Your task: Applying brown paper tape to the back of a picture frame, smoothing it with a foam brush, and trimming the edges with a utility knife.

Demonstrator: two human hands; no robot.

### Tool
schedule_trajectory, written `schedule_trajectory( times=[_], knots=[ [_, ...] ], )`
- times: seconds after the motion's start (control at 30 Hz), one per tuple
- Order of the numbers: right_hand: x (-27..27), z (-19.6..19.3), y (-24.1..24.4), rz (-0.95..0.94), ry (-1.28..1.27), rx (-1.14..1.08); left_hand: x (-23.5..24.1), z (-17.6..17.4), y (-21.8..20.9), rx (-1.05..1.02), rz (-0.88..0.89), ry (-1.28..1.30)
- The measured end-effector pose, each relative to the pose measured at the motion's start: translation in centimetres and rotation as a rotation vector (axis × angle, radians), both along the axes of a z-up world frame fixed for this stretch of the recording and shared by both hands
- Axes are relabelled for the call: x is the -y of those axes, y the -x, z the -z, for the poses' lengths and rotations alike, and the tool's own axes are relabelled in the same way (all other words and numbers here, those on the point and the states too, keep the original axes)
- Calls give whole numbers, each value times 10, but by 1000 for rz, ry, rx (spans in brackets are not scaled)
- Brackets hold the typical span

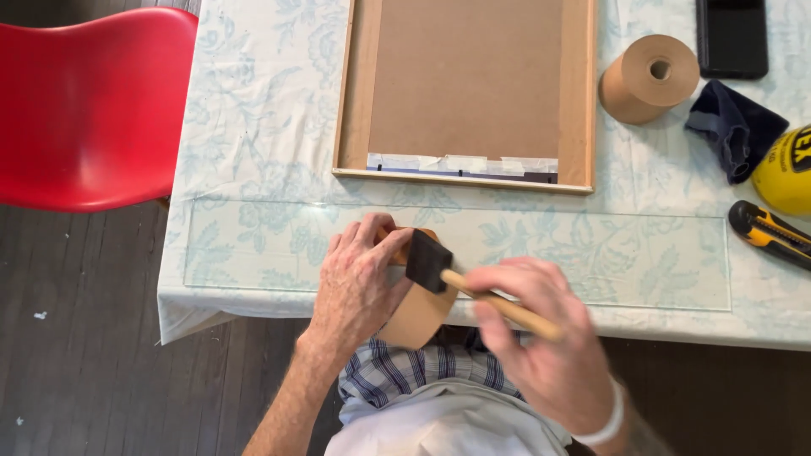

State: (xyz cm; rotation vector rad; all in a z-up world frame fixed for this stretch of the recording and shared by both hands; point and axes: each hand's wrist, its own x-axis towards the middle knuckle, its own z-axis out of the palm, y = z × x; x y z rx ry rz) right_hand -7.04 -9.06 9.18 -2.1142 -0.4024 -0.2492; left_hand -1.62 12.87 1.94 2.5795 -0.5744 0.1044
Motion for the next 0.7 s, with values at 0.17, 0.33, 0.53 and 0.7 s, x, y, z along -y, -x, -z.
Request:
schedule_trajectory(
  times=[0.17,0.33,0.53,0.7],
  knots=[
    [9,16,-10,-24,-39,-18,0,-4,4,-25,31,60],
    [-21,3,16,46,-227,-15,4,-9,5,12,10,25],
    [-66,-6,30,-110,-454,-134,5,-6,7,3,2,82],
    [-80,8,33,-74,-568,-153,10,-3,6,-6,-40,72]
  ],
)
